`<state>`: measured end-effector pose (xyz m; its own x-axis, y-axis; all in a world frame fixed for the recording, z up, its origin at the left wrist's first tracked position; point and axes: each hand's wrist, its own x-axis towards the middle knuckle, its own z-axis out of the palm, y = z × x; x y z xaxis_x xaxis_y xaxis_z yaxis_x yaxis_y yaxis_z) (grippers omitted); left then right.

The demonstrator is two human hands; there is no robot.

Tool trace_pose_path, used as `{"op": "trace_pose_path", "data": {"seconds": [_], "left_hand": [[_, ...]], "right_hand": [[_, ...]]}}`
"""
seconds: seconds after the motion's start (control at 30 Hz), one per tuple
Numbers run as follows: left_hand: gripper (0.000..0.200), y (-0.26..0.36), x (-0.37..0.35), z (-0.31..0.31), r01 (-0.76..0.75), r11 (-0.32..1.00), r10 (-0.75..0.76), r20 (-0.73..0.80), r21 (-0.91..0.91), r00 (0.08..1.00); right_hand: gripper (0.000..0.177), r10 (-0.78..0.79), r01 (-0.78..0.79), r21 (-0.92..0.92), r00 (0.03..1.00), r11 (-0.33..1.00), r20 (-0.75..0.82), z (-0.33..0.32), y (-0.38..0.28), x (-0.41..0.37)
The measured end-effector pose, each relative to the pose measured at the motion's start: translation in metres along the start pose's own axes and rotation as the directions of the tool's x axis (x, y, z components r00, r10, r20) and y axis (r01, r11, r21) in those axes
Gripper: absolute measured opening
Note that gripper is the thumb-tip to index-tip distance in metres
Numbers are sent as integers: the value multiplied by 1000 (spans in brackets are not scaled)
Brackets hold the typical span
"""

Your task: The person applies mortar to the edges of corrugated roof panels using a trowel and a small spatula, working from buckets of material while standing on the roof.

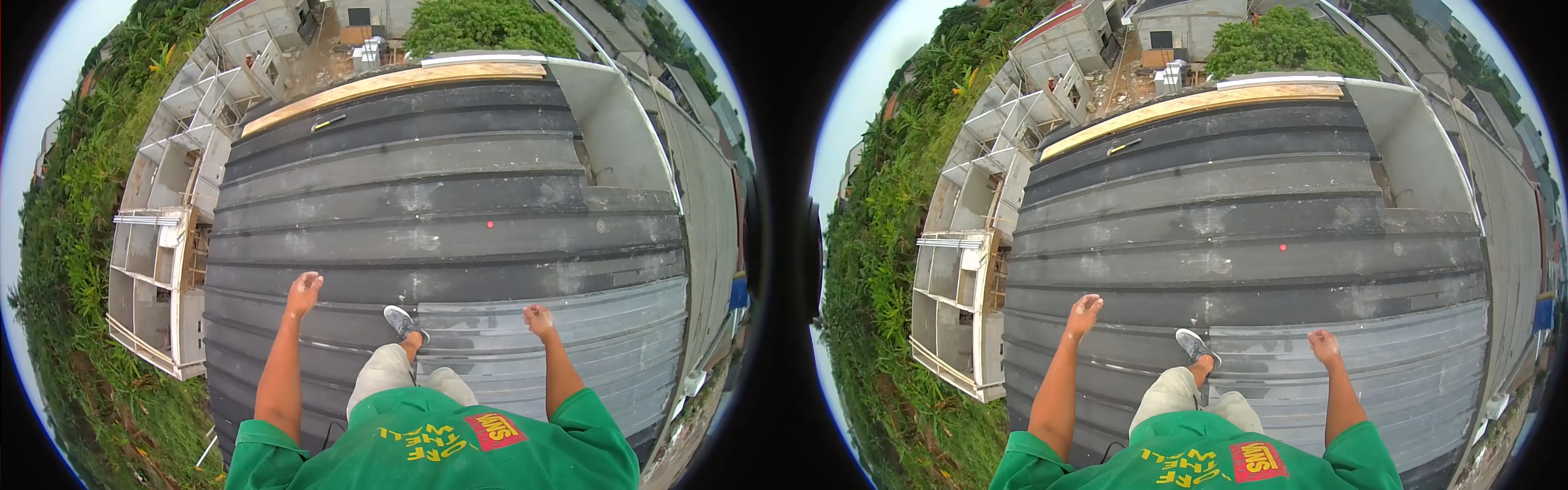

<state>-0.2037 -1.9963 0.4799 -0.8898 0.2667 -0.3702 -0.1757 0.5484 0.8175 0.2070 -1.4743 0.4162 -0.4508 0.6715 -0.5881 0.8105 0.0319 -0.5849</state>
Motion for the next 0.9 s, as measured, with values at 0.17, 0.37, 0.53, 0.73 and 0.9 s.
{"op": "trace_pose_path", "data": {"seconds": [0.17,0.37,0.53,0.73,0.9], "left_hand": [[42,127,109,58,-166,984,170,61,-70,983],[48,160,77,152,-12,996,51,442,-92,896],[52,129,115,125,102,981,-174,515,164,839],[26,54,235,21,256,957,-278,-193,-134,941],[25,77,218,-9,656,743,-669,-158,-134,726]], "right_hand": [[37,254,-105,-392,902,914,350,22,147,-72],[38,434,183,-798,759,574,486,24,74,-114],[38,482,-133,-600,739,789,470,19,34,-3],[26,318,-361,99,900,927,299,14,-229,216],[34,10,-90,271,960,958,281,28,-399,306]]}}
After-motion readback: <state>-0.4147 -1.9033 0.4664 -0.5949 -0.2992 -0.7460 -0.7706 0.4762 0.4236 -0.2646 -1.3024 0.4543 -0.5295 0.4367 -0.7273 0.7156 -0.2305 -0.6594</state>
